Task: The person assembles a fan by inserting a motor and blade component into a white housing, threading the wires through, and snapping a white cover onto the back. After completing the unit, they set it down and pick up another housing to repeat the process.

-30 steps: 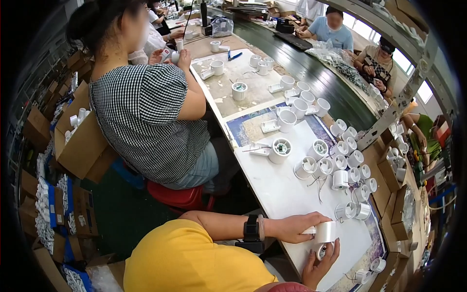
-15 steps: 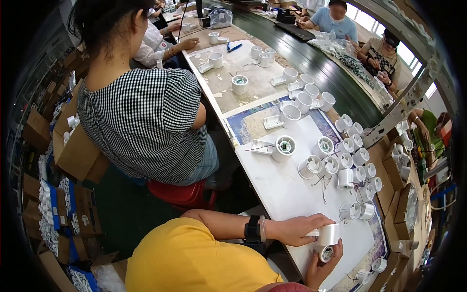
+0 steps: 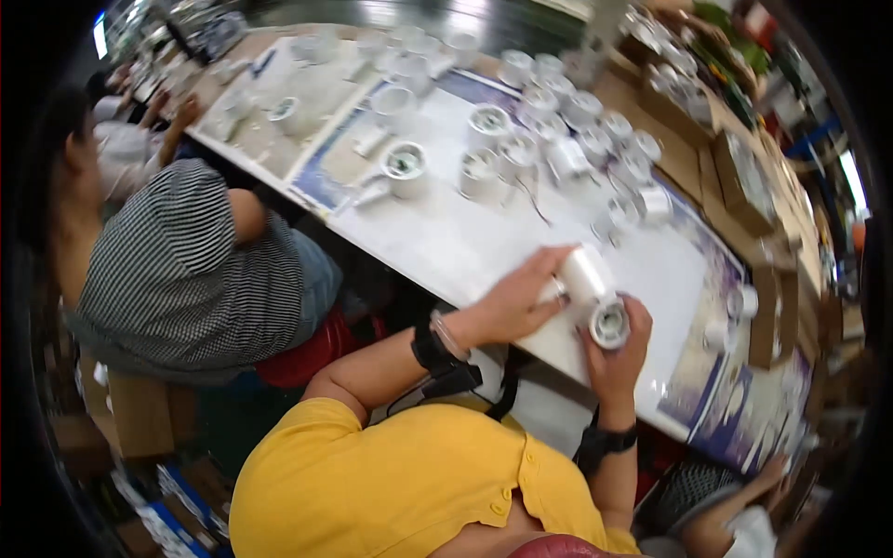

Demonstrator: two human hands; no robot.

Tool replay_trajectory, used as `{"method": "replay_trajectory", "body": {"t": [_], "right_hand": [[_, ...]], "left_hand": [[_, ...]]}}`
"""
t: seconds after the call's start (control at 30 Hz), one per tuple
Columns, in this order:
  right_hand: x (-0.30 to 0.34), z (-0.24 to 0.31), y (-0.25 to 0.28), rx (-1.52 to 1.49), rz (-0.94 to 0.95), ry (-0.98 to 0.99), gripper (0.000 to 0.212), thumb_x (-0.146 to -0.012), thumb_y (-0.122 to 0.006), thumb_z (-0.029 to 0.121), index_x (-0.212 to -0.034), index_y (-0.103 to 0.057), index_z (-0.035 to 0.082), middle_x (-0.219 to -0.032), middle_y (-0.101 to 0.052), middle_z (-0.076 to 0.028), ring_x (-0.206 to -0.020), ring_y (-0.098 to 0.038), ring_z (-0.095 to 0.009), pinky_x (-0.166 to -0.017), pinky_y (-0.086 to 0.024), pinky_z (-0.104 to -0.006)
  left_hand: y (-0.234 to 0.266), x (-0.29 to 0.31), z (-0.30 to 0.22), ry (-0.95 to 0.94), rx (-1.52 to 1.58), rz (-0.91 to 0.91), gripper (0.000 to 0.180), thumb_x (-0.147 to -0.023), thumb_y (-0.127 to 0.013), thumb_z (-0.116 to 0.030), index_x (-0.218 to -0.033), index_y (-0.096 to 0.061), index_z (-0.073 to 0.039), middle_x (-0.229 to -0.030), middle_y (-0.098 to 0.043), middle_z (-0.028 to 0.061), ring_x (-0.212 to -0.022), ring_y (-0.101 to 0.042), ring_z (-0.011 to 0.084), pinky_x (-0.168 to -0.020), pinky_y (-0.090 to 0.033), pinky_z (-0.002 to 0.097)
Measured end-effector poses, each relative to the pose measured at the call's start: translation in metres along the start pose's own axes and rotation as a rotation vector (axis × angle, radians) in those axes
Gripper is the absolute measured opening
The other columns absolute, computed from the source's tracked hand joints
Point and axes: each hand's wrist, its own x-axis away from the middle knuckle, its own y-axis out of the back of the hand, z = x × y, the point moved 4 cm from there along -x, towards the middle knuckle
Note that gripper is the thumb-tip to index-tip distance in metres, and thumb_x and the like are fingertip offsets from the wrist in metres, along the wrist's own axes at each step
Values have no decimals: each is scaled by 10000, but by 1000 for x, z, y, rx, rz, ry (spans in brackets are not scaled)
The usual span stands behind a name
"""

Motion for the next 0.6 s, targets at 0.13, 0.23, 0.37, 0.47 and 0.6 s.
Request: {"method": "replay_trajectory", "body": {"t": [0.13, 0.23, 0.37, 0.47, 0.6], "right_hand": [[-10, 5, -2, 20, -27, 34, 674, -663, -795, 112, -1240, -457, 29, -1170, -524, -173, -1068, -513, -352, -907, -441, -394], [-10, 1, 3, -5, -73, 36, 640, -663, -784, 107, -1228, -490, 44, -1181, -510, -160, -1083, -508, -343, -895, -454, -385], [-3, 1, 9, 59, -146, 109, 559, -674, -774, 115, -1186, -551, 85, -1231, -491, -151, -1103, -499, -322, -896, -456, -376], [-1, 6, 13, 95, -141, 118, 491, -689, -761, 117, -1151, -593, 125, -1270, -473, -141, -1110, -495, -307, -894, -457, -370], [3, 3, 8, 61, -130, 113, 410, -710, -740, 112, -1104, -641, 170, -1299, -469, -120, -1108, -496, -292, -895, -455, -366]], "left_hand": [[4, 1, 8, 141, 136, -57, 585, -843, -573, 0, -1367, -315, -6, -1251, -456, 144, -1113, -513, 230, -924, -445, 312], [-4, -4, 2, 309, 385, 41, 585, -863, -552, 1, -1386, -288, -19, -1260, -449, 111, -1056, -539, 178, -829, -481, 282], [-10, -4, 0, 299, 456, 65, 583, -881, -529, -10, -1401, -266, -31, -1271, -441, 106, -1022, -556, 168, -747, -488, 257], [-11, -2, -3, 326, 468, 60, 576, -887, -516, -18, -1405, -265, -30, -1279, -435, 107, -1029, -552, 178, -732, -481, 253], [-14, 0, -7, 315, 419, 102, 580, -889, -521, -32, -1407, -260, -27, -1288, -429, 107, -1025, -552, 175, -732, -479, 249]]}}
